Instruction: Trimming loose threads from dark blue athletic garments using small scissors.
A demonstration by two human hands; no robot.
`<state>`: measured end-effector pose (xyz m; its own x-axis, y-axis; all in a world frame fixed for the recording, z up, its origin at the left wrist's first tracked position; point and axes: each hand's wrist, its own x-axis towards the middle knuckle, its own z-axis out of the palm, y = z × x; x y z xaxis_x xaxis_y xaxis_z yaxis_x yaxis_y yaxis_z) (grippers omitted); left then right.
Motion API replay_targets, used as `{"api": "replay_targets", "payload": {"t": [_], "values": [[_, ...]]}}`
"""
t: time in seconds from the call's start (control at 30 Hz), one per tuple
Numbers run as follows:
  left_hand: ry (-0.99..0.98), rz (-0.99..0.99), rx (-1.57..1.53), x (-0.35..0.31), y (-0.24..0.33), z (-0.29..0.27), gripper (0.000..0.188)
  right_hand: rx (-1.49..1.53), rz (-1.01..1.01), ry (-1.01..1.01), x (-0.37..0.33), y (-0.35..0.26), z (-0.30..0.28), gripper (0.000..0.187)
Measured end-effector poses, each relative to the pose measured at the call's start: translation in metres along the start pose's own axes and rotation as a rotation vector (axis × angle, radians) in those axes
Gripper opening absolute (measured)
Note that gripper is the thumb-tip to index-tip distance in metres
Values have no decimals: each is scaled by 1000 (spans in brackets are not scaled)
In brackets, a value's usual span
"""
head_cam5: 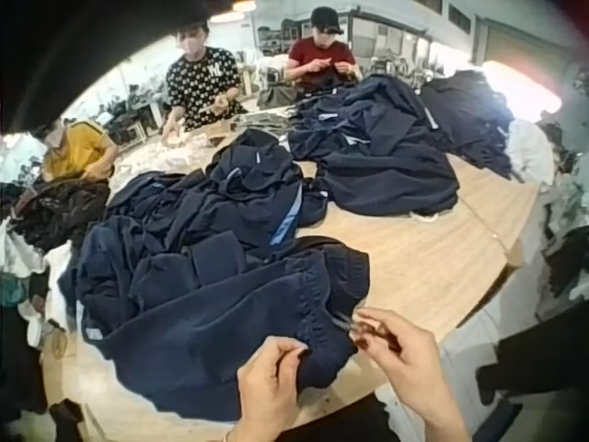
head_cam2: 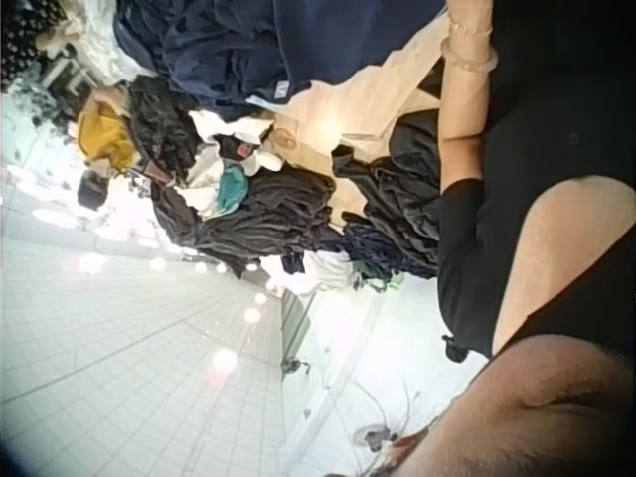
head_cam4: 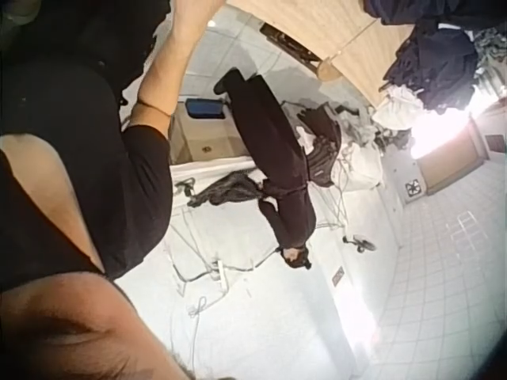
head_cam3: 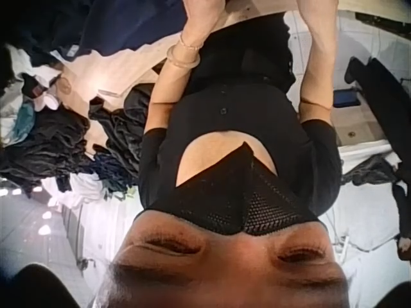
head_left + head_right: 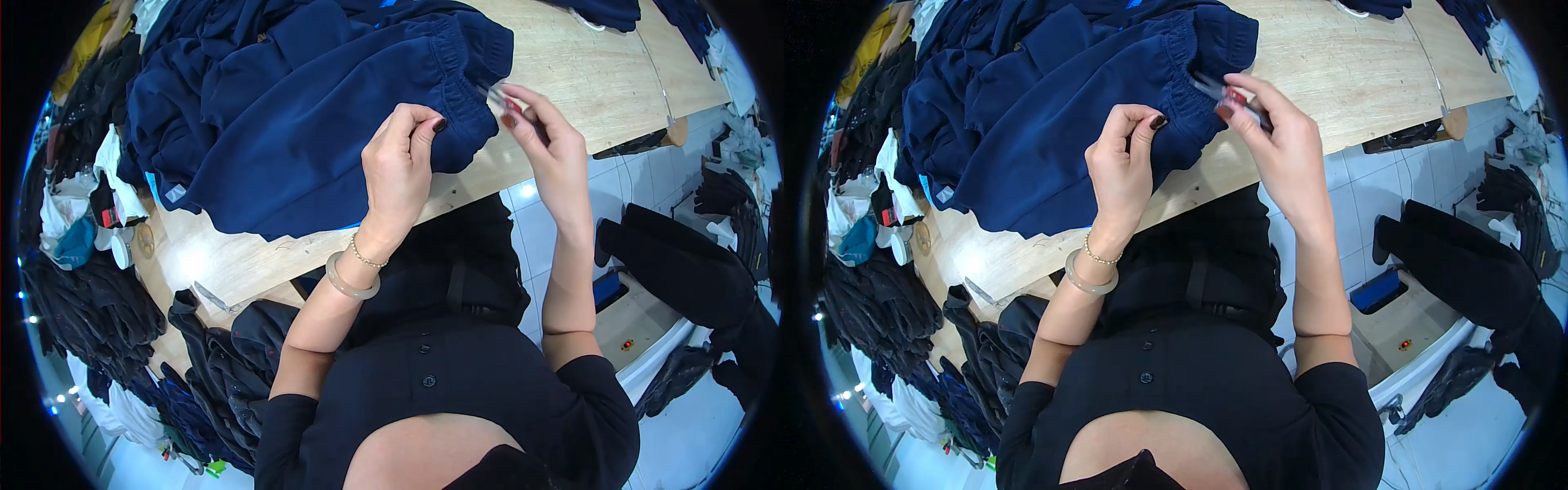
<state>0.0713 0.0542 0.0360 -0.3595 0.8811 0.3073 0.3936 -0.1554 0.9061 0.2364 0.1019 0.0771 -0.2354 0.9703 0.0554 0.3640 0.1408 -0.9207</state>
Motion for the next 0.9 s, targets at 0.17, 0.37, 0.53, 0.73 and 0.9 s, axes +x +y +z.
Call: {"api": "replay_targets", "payload": {"t": [0.17,0.37,0.53,0.73,0.9], "values": [[0,-3,12,0,1,1,4,-43,0,-49,-21,-7,-3,17],[15,9,3,-1,2,2,5,-119,-111,-37,-24,-4,8,17],[20,30,16,-3,2,2,5,-219,-80,-60,-23,-16,11,18],[22,26,20,-3,2,2,5,-253,-80,-59,-23,-18,12,18],[27,2,21,-5,1,2,5,-280,-87,-87,-22,-19,11,17]]}}
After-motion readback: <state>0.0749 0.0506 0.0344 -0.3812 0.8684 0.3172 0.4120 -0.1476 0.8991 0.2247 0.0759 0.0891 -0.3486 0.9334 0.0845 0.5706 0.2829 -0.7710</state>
